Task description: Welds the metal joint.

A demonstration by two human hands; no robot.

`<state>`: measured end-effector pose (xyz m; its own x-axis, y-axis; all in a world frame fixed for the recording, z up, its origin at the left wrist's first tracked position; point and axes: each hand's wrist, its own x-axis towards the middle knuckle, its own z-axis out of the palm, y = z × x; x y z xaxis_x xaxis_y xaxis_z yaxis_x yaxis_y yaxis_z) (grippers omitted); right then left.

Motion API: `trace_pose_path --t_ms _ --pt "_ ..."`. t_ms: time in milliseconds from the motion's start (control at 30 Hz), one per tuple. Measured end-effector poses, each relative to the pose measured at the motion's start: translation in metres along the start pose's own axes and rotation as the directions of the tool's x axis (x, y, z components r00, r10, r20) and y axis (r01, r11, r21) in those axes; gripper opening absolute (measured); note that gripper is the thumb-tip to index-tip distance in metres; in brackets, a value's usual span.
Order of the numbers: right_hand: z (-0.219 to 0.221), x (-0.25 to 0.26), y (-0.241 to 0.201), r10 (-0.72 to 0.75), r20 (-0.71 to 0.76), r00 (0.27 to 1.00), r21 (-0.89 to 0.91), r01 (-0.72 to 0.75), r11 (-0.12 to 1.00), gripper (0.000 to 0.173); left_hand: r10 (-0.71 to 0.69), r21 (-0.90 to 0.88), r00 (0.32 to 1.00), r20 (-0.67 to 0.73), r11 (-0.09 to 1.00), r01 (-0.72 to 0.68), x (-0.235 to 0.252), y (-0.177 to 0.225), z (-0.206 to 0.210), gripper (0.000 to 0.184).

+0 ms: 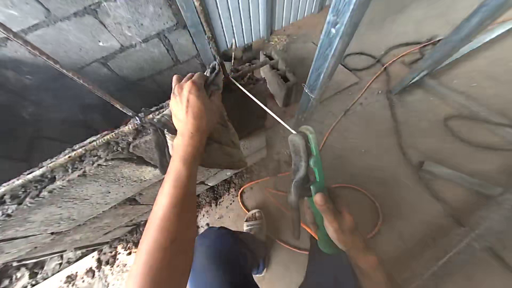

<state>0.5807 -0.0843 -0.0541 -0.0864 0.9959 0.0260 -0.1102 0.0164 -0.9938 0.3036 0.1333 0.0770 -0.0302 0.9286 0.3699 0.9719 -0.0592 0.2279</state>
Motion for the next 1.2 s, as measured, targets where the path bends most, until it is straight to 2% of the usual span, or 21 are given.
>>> trace_pose_path --t_ms 67,100,200,267,333,400,433,500,533,567,633,700,900,1200 --pt "0.0 0.001 0.0 -0.001 0.001 1.0 0.007 0.001 1.0 0.056 0.003 -0.004 1.0 -0.002 1.0 -0.003 0.0 0.0 0.0 0.03" --pt "-0.001 0.001 0.001 -0.013 -0.017 1.0 -0.053 0.012 0.999 0.057 0.002 -0.006 1.0 -0.001 1.0 -0.002 0.0 0.0 0.0 0.03" --pt "-0.009 0.003 0.009 -0.155 -0.04 0.987 -0.402 0.126 0.907 0.059 -0.002 -0.003 1.0 -0.004 1.0 0.002 0.0 0.0 0.0 0.031" --pt "-0.01 0.004 0.012 -0.225 -0.03 0.974 -0.507 0.18 0.843 0.059 -0.001 -0.001 1.0 -0.008 1.0 0.001 -0.001 0.0 0.0 0.031" --pt "-0.006 0.003 0.01 -0.161 -0.029 0.987 -0.376 0.139 0.916 0.057 0.0 0.002 1.0 -0.013 1.0 0.0 -0.001 0.0 0.001 0.03" --pt "0.001 0.0 0.003 -0.009 -0.019 1.0 -0.054 0.008 0.998 0.057 0.007 -0.008 1.0 -0.019 1.0 -0.007 -0.001 -0.001 0.001 0.03" --pt "0.003 -0.001 0.002 0.053 -0.007 0.999 0.09 -0.052 0.995 0.058 0.007 -0.007 1.0 -0.019 1.0 -0.007 0.0 -0.001 0.001 0.03" --pt "0.005 -0.001 0.0 0.105 -0.009 0.994 0.177 -0.102 0.979 0.06 0.005 -0.01 1.0 -0.018 1.0 -0.005 -0.001 -0.002 0.002 0.03" --pt "0.003 0.0 0.002 0.071 -0.014 0.997 0.121 -0.068 0.99 0.06 0.005 -0.011 1.0 -0.02 1.0 -0.005 -0.001 -0.002 0.002 0.031" --pt "0.001 0.001 0.005 0.001 -0.026 1.0 -0.019 -0.001 1.0 0.059 0.004 -0.007 1.0 -0.021 1.0 -0.004 0.0 -0.002 0.002 0.031" --pt "-0.004 0.004 0.013 -0.181 -0.044 0.983 -0.374 0.152 0.915 0.057 0.0 0.001 1.0 -0.022 1.0 0.0 0.0 -0.001 0.002 0.03" --pt "-0.005 0.004 0.016 -0.239 -0.019 0.971 -0.503 0.197 0.841 0.058 -0.002 -0.006 1.0 -0.023 1.0 0.002 0.0 -0.001 0.002 0.029" --pt "-0.002 0.001 0.015 -0.132 -0.021 0.991 -0.325 0.118 0.938 0.059 -0.01 -0.01 1.0 -0.025 1.0 0.01 -0.001 0.0 0.002 0.029" --pt "-0.001 0.002 0.014 -0.111 -0.039 0.993 -0.257 0.097 0.962 0.057 -0.001 0.005 0.999 -0.036 1.0 0.001 0.0 -0.001 0.003 0.028"
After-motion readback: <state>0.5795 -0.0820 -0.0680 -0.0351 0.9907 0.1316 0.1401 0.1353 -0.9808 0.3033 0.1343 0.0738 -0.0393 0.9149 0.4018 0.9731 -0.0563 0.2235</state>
